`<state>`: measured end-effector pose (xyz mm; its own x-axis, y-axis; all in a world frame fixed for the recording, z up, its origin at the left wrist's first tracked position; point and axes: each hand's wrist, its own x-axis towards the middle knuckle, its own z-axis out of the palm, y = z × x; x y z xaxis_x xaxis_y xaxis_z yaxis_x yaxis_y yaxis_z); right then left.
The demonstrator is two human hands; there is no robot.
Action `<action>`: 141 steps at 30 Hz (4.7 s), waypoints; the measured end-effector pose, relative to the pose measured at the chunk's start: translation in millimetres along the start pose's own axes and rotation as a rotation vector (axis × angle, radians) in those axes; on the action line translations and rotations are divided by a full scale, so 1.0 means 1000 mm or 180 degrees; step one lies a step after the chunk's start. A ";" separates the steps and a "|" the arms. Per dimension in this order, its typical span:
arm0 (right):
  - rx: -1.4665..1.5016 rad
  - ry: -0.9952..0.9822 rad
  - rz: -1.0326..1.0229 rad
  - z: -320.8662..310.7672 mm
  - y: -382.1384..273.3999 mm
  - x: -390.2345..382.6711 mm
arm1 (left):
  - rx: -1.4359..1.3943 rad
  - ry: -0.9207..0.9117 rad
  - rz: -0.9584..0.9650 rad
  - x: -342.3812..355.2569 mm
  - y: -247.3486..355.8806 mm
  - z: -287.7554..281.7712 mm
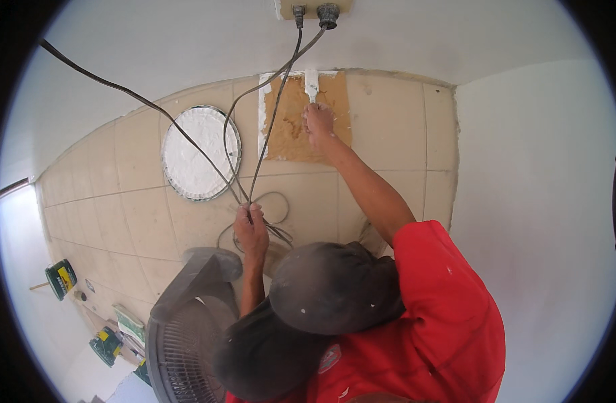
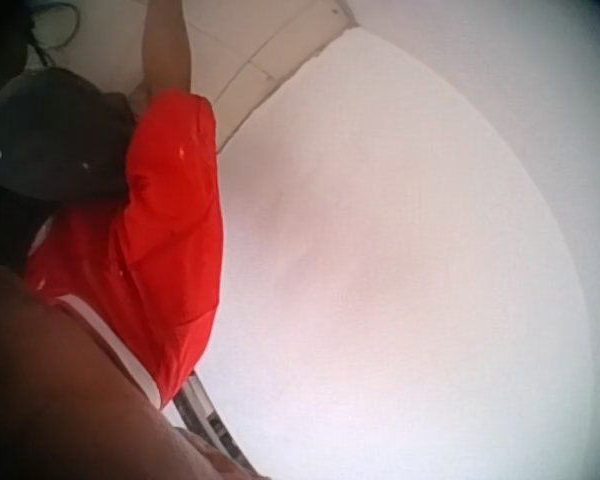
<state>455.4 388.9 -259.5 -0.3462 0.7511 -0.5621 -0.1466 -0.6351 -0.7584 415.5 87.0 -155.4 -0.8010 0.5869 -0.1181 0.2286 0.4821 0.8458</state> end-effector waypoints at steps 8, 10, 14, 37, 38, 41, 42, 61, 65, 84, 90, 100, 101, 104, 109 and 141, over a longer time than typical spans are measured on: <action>-0.0063 0.0047 -0.0006 0.014 0.001 0.000 | 0.0013 0.0059 0.0058 0.000 0.003 -0.001; -0.0163 0.0045 0.0003 0.028 0.003 0.008 | 0.0022 0.0019 0.0058 0.001 0.005 0.001; -0.0102 -0.0037 0.0232 0.037 0.007 -0.005 | 0.0003 0.0060 0.0081 0.001 0.001 -0.002; 0.0203 0.0056 0.0122 0.037 -0.002 0.010 | 0.0016 0.0017 -0.0046 0.010 0.009 0.017; 0.0106 -0.0104 0.0148 0.033 -0.002 0.009 | -0.0179 -0.0016 -0.0089 0.012 0.004 0.021; -0.0053 -0.0286 0.0338 0.000 0.005 -0.009 | -0.0539 -0.0432 -0.0633 0.019 -0.015 0.037; 0.0113 -0.0282 0.0576 0.015 0.015 -0.035 | 0.0536 -0.0637 0.0101 0.005 -0.102 0.045; -0.1728 0.0122 -0.1203 -0.141 0.019 -0.033 | -0.1394 -0.0992 -0.1456 0.073 -0.046 0.109; -0.1960 -0.1080 -0.1344 -0.053 0.071 -0.054 | -0.0580 -0.0458 -0.0261 0.063 -0.140 0.034; -0.2042 -0.0662 -0.1408 -0.105 0.123 -0.035 | 0.0158 -0.0313 -0.0715 0.057 -0.079 0.062; -0.1641 -0.0659 -0.1094 -0.086 0.112 -0.028 | 0.0366 -0.1167 -0.0310 0.060 -0.095 0.041; -0.1608 -0.0485 -0.1039 -0.053 0.097 -0.059 | -0.1589 -0.0467 -0.1302 0.051 -0.036 0.019; -0.1595 -0.0430 -0.0978 -0.051 0.092 -0.062 | -0.1627 -0.0433 -0.1302 0.052 -0.037 0.019; -0.1797 -0.0375 -0.0897 -0.032 0.067 -0.075 | -0.1672 -0.0349 -0.1308 0.050 -0.043 0.014; -0.1012 -0.0261 -0.0104 0.015 0.031 -0.059 | -0.1030 -0.0547 -0.1001 0.051 -0.034 0.009; -0.0115 -0.0257 0.0012 0.062 0.040 -0.043 | -0.0192 0.0015 -0.0453 0.044 -0.010 -0.005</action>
<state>407.2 320.0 -245.5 -0.4204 0.7309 -0.5376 -0.1123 -0.6299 -0.7686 375.4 104.7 -166.5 -0.8255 0.5124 -0.2368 0.0791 0.5203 0.8503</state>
